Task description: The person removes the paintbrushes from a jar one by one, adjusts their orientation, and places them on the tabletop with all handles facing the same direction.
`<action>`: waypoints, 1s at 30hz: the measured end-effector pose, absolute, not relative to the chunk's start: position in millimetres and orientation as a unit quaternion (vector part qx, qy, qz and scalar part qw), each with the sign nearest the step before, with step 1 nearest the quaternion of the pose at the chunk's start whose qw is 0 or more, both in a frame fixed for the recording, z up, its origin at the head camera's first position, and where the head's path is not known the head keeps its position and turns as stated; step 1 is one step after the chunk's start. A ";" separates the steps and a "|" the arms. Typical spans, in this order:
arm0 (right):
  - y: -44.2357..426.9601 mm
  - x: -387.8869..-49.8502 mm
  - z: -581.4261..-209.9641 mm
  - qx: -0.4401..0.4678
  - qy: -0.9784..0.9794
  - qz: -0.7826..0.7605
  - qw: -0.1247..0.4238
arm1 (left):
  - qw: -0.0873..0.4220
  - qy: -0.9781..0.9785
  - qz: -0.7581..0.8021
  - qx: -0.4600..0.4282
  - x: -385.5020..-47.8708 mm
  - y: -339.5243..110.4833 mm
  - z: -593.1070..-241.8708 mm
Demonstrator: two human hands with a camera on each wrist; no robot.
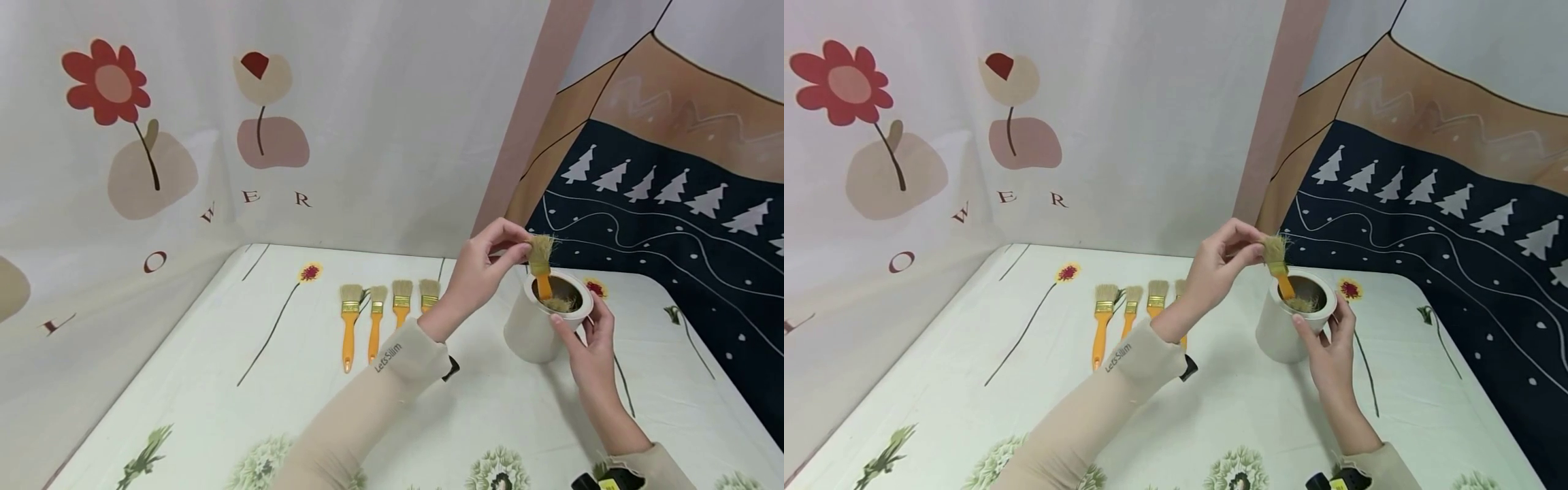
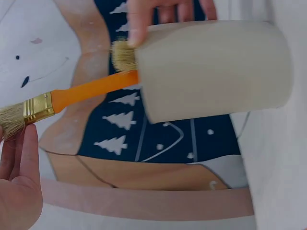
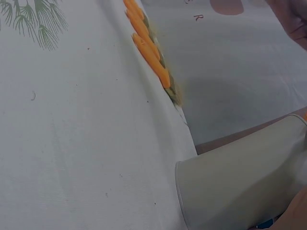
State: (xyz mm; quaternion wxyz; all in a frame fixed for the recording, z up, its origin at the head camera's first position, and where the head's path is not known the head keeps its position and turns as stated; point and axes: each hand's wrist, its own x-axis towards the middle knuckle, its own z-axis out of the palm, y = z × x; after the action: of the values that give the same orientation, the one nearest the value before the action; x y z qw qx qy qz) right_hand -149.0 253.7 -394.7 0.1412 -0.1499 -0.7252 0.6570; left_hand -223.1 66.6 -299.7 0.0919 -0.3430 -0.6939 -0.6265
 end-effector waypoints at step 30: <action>251.0 -147.5 -393.2 -0.149 -0.727 0.654 0.148 | 0.175 -0.635 -0.669 -0.343 -230.4 -24.8 -254.6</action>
State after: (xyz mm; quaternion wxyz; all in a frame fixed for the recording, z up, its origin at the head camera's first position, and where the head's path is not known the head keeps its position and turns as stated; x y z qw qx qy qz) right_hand -147.5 251.0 -393.2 0.1482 -0.1489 -0.7267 0.6540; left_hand -230.4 -24.8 -254.6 0.1748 -0.3430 -0.6355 -0.6693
